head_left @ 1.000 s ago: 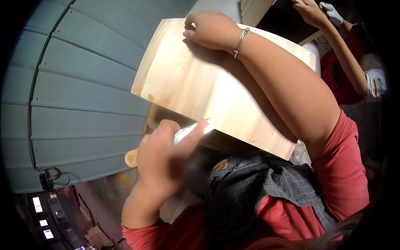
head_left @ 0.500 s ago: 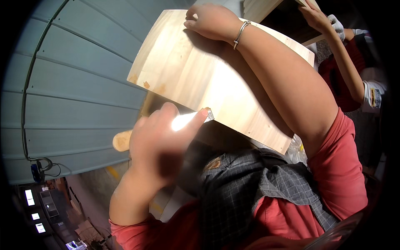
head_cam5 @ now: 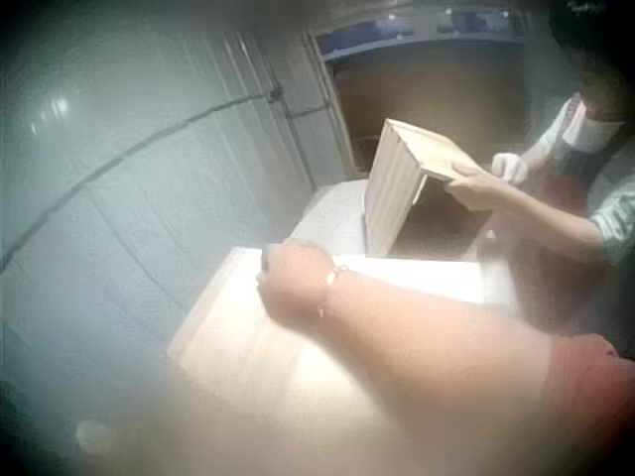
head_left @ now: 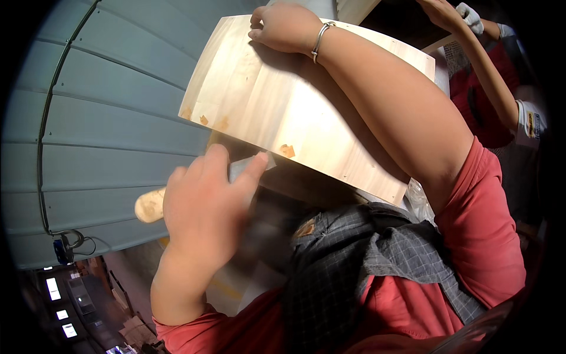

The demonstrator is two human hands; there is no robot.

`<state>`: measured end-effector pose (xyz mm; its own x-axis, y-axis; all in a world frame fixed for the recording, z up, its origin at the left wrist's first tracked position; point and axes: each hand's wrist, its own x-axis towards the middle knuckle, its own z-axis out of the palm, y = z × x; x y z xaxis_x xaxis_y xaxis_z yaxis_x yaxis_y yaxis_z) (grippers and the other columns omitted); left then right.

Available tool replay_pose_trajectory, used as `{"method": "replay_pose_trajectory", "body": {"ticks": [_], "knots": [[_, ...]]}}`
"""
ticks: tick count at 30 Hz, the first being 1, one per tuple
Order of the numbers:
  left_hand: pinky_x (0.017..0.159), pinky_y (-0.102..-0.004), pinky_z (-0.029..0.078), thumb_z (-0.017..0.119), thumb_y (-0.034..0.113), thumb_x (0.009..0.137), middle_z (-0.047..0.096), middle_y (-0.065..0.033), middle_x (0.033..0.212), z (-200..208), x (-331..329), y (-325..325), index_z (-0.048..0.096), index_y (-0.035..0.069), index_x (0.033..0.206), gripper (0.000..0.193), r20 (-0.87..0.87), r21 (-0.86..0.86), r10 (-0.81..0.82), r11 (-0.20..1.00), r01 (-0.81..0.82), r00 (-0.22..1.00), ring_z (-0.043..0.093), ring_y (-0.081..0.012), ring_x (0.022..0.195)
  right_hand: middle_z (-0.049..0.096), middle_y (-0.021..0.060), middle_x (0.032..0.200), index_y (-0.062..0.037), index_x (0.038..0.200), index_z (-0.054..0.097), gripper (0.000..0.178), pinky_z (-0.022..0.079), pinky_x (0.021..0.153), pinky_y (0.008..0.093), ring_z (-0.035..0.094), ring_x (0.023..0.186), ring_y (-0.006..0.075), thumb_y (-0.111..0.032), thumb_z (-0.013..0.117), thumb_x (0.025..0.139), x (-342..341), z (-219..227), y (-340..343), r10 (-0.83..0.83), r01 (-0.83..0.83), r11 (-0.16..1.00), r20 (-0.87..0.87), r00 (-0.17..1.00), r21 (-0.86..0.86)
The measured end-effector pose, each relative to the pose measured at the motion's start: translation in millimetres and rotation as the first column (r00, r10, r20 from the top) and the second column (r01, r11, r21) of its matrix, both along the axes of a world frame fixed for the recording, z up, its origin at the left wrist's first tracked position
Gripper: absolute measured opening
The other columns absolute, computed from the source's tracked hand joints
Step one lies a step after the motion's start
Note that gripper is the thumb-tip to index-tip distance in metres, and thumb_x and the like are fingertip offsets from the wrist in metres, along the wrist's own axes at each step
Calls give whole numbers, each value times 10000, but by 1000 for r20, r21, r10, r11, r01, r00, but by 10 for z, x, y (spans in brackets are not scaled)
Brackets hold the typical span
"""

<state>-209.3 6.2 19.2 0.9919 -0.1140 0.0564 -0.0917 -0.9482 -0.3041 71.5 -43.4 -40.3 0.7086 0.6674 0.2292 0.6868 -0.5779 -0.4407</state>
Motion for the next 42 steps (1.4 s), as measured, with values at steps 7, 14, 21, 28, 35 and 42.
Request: {"method": "replay_pose_trajectory", "body": {"ticks": [7, 14, 21, 28, 35, 42], "knots": [[595, -377, 445, 615, 21, 767, 551, -62, 897, -581, -341, -448, 653, 328, 1298, 615, 143, -458, 41, 889, 29, 989, 580, -258, 746, 685, 129, 1188, -127, 1210, 685, 391, 500, 960, 414, 632, 1123, 318, -378, 587, 927, -112, -30, 52, 16, -19, 998, -54, 998, -52], [616, -383, 440, 608, -7, 752, 572, -82, 920, -767, -344, -522, 664, 281, 1306, 627, 139, -462, -4, 884, 68, 990, 587, -278, 766, 629, 157, 1281, -116, 1279, 649, 437, 456, 1019, 431, 567, 1223, 329, -384, 588, 940, -183, -67, 0, 18, -24, 990, -45, 999, -139], [650, -351, 512, 622, -48, 777, 561, -72, 860, -564, -318, -519, 719, 245, 1233, 550, 82, -682, 98, 731, -16, 992, 598, -252, 736, 635, 149, 1275, -110, 1268, 658, 425, 461, 1017, 435, 568, 1223, 327, -374, 589, 942, -154, -70, -29, 27, -33, 995, -59, 998, -96], [705, -352, 520, 581, -55, 828, 566, -71, 884, -631, -346, -746, 703, 245, 1260, 540, -45, -657, 110, 745, -113, 993, 611, -250, 784, 640, 148, 1267, -107, 1254, 666, 399, 471, 998, 432, 570, 1223, 324, -335, 582, 937, -159, -37, -38, 45, -54, 993, -84, 995, -107], [709, -353, 516, 587, -73, 835, 567, -82, 867, -640, -266, -706, 705, 240, 1253, 535, -15, -722, 159, 682, -121, 987, 611, -253, 782, 641, 159, 1260, -100, 1250, 669, 383, 464, 995, 430, 578, 1215, 319, -236, 549, 913, -183, -10, -43, 57, -70, 990, -109, 992, -121], [703, -326, 503, 569, -87, 839, 546, -85, 827, -605, -228, -641, 698, 168, 1269, 517, 1, -744, 110, 665, -73, 994, 574, -225, 735, 643, 171, 1254, -89, 1217, 693, 375, 461, 997, 430, 587, 1195, 322, -179, 542, 886, -185, -12, -59, 67, -76, 992, -86, 994, -105]]}}
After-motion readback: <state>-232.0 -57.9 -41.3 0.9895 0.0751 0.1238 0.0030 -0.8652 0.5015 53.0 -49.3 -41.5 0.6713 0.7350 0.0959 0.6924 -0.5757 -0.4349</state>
